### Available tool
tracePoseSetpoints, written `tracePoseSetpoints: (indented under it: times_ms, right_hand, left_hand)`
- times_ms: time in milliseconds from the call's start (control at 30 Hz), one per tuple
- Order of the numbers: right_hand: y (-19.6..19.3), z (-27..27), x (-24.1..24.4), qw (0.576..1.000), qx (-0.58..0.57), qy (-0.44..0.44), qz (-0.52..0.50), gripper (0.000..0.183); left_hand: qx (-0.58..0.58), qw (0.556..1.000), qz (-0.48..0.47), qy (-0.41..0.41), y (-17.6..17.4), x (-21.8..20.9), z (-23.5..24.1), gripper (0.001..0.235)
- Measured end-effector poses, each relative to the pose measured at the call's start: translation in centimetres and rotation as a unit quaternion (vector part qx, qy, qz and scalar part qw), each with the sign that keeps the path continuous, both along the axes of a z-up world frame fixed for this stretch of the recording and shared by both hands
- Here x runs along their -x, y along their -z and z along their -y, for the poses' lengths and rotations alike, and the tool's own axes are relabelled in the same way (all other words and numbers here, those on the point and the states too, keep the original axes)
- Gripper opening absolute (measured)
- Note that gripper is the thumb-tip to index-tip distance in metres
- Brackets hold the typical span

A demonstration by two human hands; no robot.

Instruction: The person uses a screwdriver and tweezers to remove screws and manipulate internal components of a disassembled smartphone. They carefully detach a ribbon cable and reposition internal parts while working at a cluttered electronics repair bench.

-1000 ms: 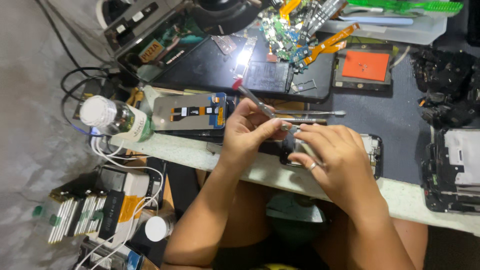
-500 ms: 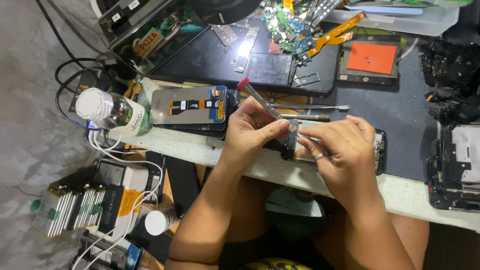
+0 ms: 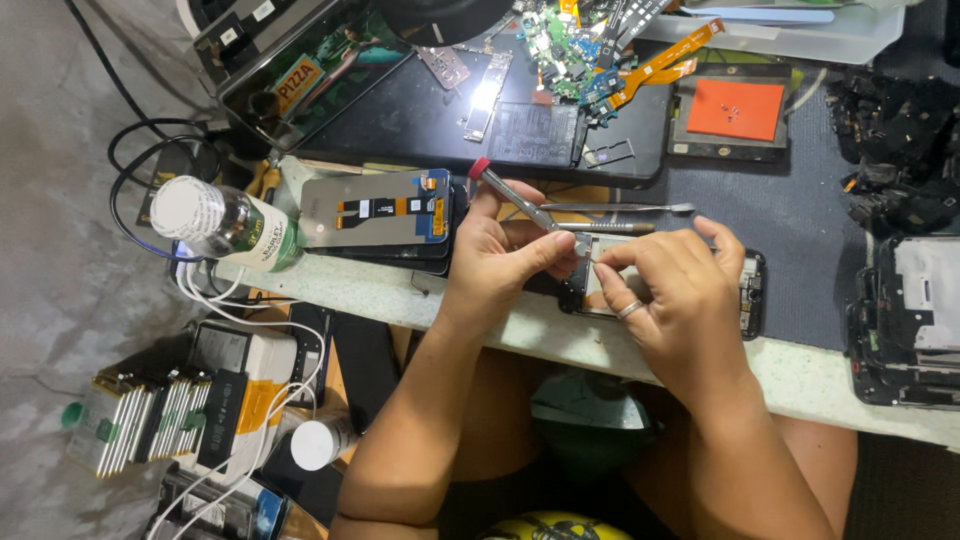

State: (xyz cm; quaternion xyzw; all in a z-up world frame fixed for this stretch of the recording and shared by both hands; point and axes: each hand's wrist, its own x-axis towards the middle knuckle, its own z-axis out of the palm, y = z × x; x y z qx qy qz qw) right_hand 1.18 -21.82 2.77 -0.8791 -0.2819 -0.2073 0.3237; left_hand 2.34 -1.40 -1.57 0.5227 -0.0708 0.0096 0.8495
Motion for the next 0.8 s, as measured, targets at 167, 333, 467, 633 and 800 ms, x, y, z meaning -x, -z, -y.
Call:
tracePoseSetpoints:
  times_ms: [167,333,467,633,800]
  right_hand:
    - [-0.2,0.2,0.1,1.000,-0.027,0.000,-0.005,0.016]
    - [0.2,0.2,0.1,0.999,-0.031,-0.002,-0.004,0.013]
    - [0.3,0.2,0.1,0.999,-0.039,0.018,-0.001,0.009]
    - [0.7,0.3,0.2,0.998,-0.013,0.038,0.038,0.008]
    - [0.8,0.1,0.4,0.997,0.007,0.051,0.051,0.010]
  left_hand:
    - [0.010,1.000,0.007,0.015,0.4,0.2,0.1,0.038]
    - [-0.014,0.998,0.029,0.049,0.9,0.5,0.2,0.033]
    - [-0.021,0.997,0.064,0.032,1.2,0.6,0.5,0.030]
    - [-0.044,0.996,0.071,0.006,1.3,0.8,0.3,0.026]
    - [-0.011,0.998,0.062,-0.009,1.2,0.8,0.4,0.025]
